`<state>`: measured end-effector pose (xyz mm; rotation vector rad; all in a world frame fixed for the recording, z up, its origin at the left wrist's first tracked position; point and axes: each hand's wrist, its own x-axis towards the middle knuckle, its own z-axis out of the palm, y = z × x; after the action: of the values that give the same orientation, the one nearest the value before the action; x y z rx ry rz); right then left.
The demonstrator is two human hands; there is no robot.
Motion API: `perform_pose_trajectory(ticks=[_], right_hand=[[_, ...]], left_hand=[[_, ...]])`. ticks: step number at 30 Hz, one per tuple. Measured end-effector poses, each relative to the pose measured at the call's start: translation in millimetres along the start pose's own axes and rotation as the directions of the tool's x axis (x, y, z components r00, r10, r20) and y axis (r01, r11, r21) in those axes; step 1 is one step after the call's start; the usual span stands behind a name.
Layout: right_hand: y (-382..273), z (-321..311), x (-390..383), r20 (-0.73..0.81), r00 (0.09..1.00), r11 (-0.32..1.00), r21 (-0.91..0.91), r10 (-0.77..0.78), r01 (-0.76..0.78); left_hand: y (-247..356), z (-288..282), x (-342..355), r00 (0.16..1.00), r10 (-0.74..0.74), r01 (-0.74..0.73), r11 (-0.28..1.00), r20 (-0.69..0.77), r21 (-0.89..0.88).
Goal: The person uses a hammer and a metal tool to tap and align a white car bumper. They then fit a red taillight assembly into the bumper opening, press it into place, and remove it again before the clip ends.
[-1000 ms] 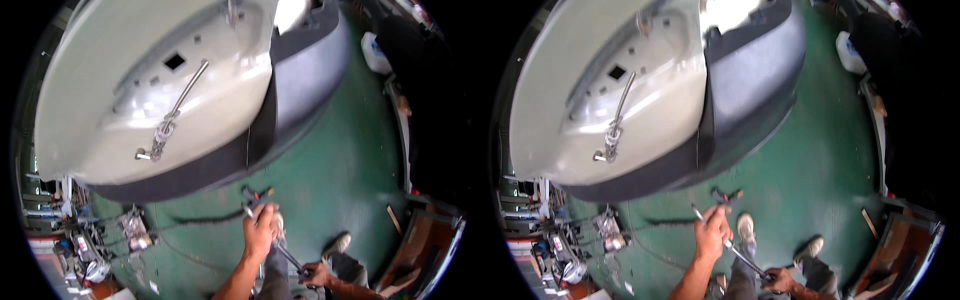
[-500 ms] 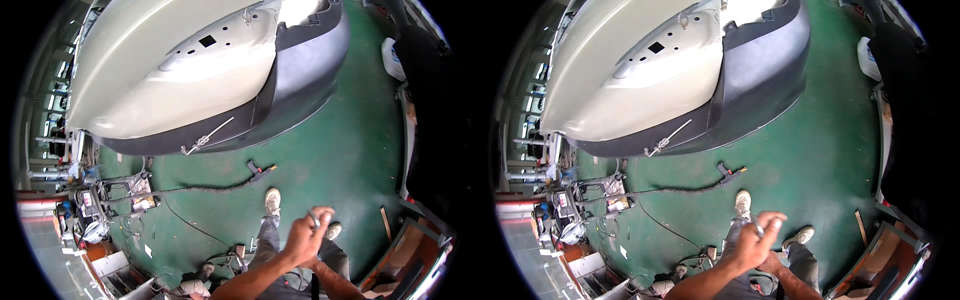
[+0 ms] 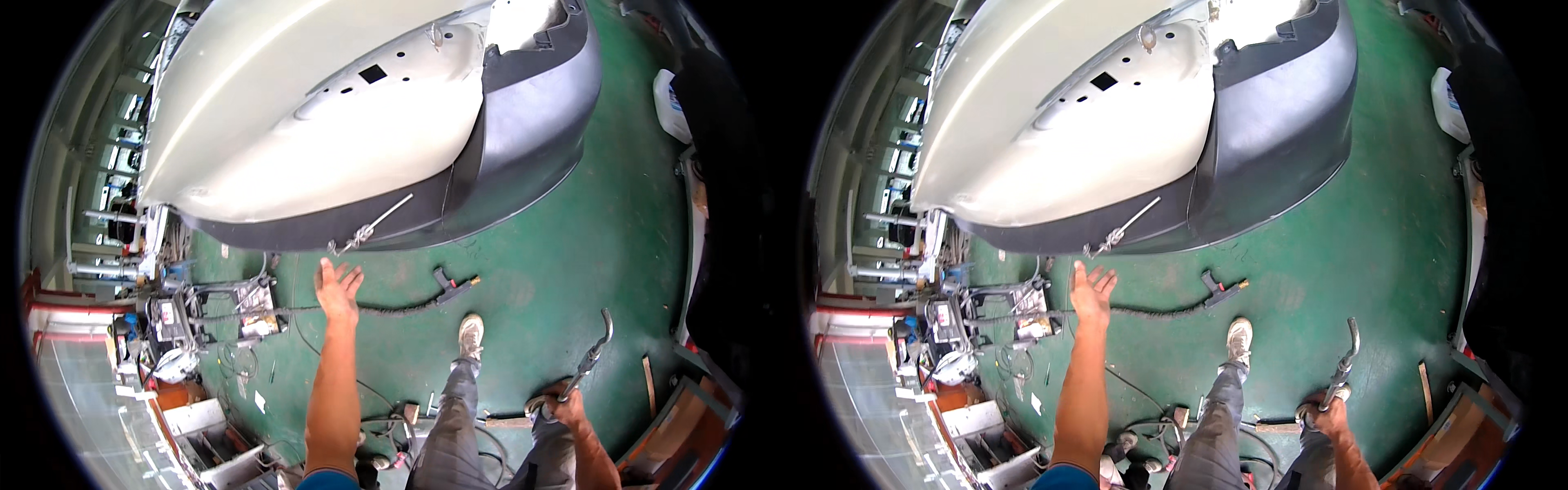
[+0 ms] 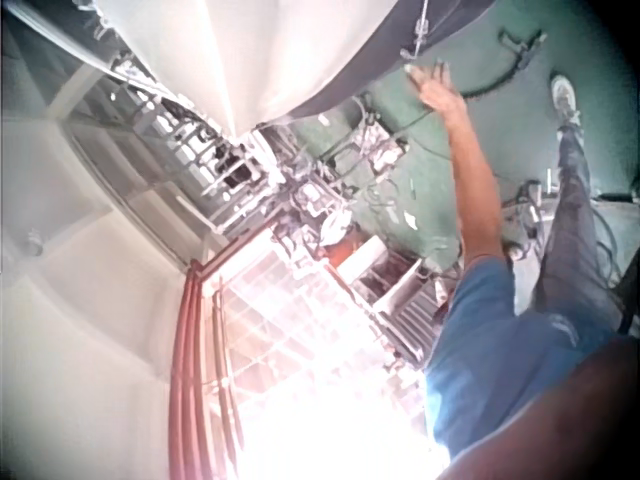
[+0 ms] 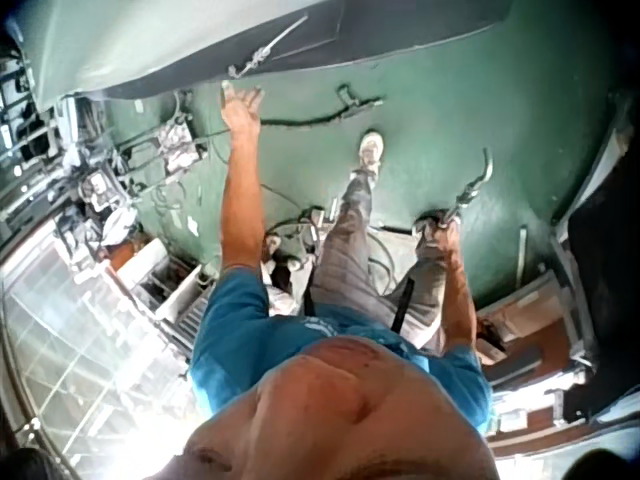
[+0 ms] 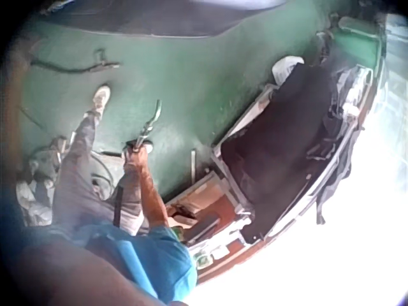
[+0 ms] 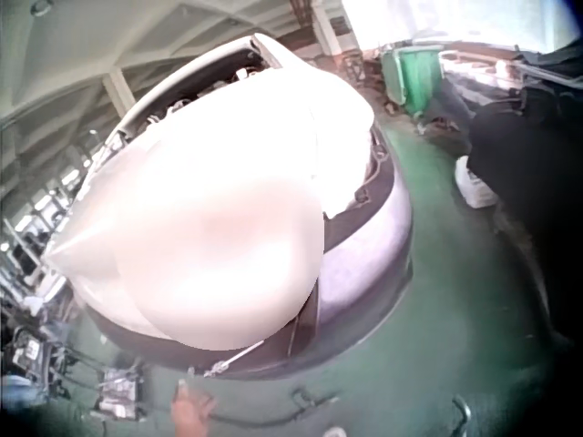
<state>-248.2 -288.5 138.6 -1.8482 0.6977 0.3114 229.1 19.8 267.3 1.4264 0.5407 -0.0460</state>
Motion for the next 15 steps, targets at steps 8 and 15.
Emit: perform_pose_trajectory(ticks=[8, 15], right_hand=[[70, 12, 45, -0.105, 0.920, 0.851, -0.352, 0.378, -0.390], [141, 85, 77, -0.061, 0.684, 0.571, -0.500, 0.727, -0.651]], left_hand=[[30, 32, 9, 0.998, -0.036, 0.031, 0.995, 0.057, 0.097], [25, 24, 37, 0.996, -0.020, 0.009, 0.991, 0.083, 0.132]])
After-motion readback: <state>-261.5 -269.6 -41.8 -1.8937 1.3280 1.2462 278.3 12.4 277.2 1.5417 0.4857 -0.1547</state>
